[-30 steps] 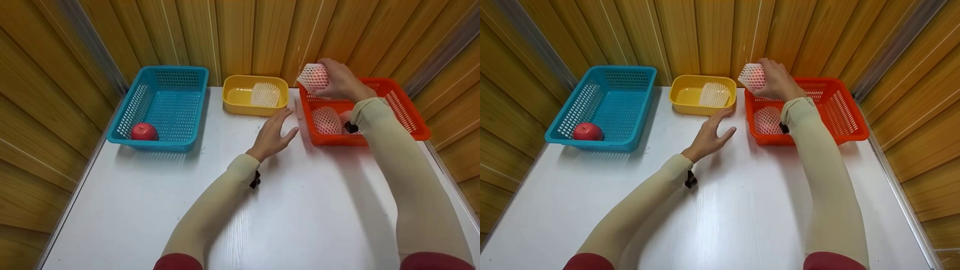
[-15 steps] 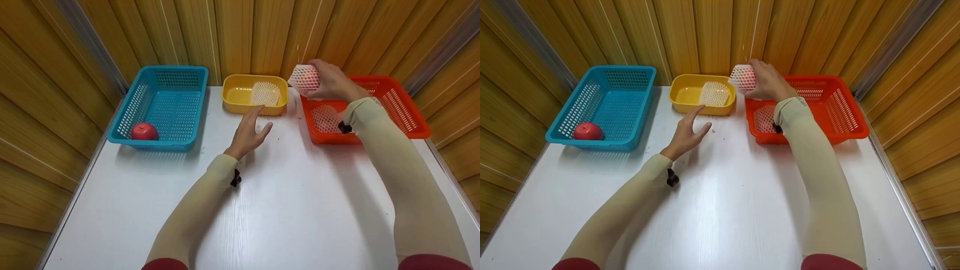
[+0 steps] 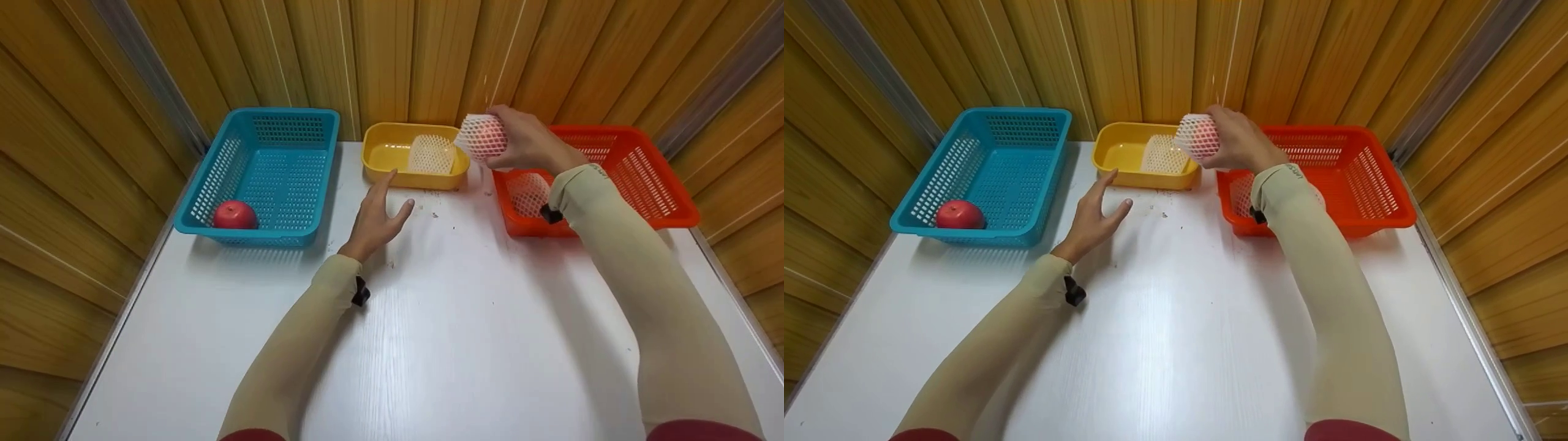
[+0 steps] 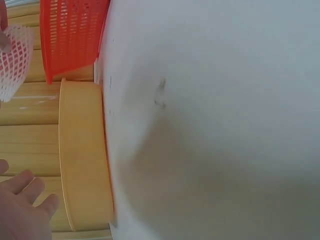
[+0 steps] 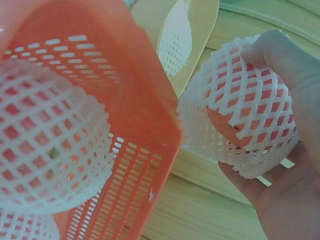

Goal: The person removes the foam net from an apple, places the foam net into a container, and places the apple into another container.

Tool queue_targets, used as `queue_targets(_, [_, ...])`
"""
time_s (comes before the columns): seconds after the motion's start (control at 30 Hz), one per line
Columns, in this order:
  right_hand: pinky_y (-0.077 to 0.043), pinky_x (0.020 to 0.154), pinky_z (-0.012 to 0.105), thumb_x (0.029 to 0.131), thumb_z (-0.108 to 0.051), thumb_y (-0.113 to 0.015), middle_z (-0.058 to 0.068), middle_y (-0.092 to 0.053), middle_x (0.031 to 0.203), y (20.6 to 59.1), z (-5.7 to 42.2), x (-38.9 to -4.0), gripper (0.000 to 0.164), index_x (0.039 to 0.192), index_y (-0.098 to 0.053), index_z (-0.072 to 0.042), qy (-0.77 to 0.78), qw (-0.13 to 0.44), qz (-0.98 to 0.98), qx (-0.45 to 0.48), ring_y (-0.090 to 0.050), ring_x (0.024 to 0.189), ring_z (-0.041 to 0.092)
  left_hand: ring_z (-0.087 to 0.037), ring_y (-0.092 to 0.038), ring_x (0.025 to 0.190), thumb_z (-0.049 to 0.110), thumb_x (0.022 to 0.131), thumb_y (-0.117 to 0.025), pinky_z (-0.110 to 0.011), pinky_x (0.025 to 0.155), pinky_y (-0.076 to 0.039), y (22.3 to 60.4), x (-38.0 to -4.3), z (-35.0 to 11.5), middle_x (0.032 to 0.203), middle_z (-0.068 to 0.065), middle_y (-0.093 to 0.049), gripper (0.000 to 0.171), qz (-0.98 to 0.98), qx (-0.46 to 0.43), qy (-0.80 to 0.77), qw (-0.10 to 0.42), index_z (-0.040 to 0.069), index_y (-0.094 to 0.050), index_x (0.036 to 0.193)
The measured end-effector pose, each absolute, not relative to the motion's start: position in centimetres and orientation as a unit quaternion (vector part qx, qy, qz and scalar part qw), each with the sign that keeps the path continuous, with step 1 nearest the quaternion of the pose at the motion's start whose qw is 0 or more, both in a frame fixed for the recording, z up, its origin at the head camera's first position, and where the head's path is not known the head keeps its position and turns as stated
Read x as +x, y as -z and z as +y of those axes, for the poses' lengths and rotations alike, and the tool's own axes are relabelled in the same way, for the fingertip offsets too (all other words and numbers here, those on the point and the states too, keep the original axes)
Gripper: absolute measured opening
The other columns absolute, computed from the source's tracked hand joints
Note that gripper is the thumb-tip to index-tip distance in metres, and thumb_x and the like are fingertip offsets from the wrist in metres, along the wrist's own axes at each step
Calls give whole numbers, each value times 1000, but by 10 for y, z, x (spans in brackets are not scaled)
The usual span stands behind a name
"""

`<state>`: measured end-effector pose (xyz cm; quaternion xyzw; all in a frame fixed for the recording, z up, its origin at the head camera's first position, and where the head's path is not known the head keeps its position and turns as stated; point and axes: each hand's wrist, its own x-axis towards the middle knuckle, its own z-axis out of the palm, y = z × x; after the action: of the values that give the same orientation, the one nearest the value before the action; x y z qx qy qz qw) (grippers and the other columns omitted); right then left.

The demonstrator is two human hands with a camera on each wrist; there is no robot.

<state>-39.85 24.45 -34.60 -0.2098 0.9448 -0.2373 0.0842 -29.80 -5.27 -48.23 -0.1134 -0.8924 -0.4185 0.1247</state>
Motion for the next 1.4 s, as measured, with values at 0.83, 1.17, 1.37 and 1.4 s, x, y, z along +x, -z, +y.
queue_targets(0.83, [-45,110,54,79,-32,-90,12,-53,141,368,206,-388,92,151,-37,-14,245,99,933,-245,-51,123,32,-21,-32,152,37,100,-65,-39,124,-26,483,-287,-91,164,-5,-35,73,-894,-76,431,94,12,-32,161])
queue_targets(1.17, [-40,113,54,79,-30,-90,13,-50,144,375,192,-383,94,153,-34,-15,245,109,927,-260,-48,128,33,-21,-34,150,37,99,-66,-41,124,-26,486,-284,-101,162,-5,-39,70,-891,-74,437,101,14,-37,158])
queue_targets(1.37, [-40,113,54,78,-26,-91,12,-48,143,383,182,-380,95,152,-33,-17,252,121,924,-262,-46,127,32,-21,-34,150,40,99,-64,-42,124,-26,487,-284,-103,162,-4,-40,68,-890,-71,440,98,14,-38,157])
queue_targets(1.4, [-40,113,54,78,-26,-91,12,-48,143,384,181,-380,95,153,-33,-17,252,124,924,-260,-45,126,32,-21,-34,150,40,100,-64,-42,124,-26,487,-284,-104,162,-5,-40,68,-890,-71,440,98,13,-38,157])
